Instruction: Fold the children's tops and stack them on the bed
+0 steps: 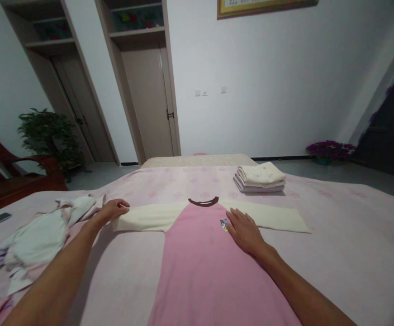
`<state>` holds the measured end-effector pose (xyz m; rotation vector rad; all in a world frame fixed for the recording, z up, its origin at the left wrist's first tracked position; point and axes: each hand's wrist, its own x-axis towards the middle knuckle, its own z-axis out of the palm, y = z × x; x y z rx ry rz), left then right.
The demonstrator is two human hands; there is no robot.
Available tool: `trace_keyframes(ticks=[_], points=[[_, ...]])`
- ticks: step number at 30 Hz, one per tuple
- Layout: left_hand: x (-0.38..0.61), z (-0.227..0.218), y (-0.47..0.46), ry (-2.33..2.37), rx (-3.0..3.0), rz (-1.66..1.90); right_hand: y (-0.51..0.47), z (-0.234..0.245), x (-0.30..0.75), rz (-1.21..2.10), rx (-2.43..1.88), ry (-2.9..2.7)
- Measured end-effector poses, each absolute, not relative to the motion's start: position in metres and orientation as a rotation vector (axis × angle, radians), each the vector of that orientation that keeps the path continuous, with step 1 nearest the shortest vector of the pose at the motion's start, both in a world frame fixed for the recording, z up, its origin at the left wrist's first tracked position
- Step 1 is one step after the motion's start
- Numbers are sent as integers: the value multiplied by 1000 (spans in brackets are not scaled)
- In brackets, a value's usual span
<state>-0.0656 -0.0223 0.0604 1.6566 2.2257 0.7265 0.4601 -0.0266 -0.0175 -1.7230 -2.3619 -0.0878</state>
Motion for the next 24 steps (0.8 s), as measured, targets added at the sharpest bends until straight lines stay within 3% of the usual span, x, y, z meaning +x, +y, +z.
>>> trace_keyframes(ticks=[6,10,15,24], points=[[-46,33,-33,2442,1802,763,-28,-15,459,-74,-1723,-2357],[-5,18,-57,2066,2295,825,-29,-14,459,-93,-1724,-2359],[27,8,-78,1623,2625,535,-29,-16,459,-89,-1713,-2358],[26,18,-73,1881,2543,356,-30,-15,459,-98,-1712,-2359]])
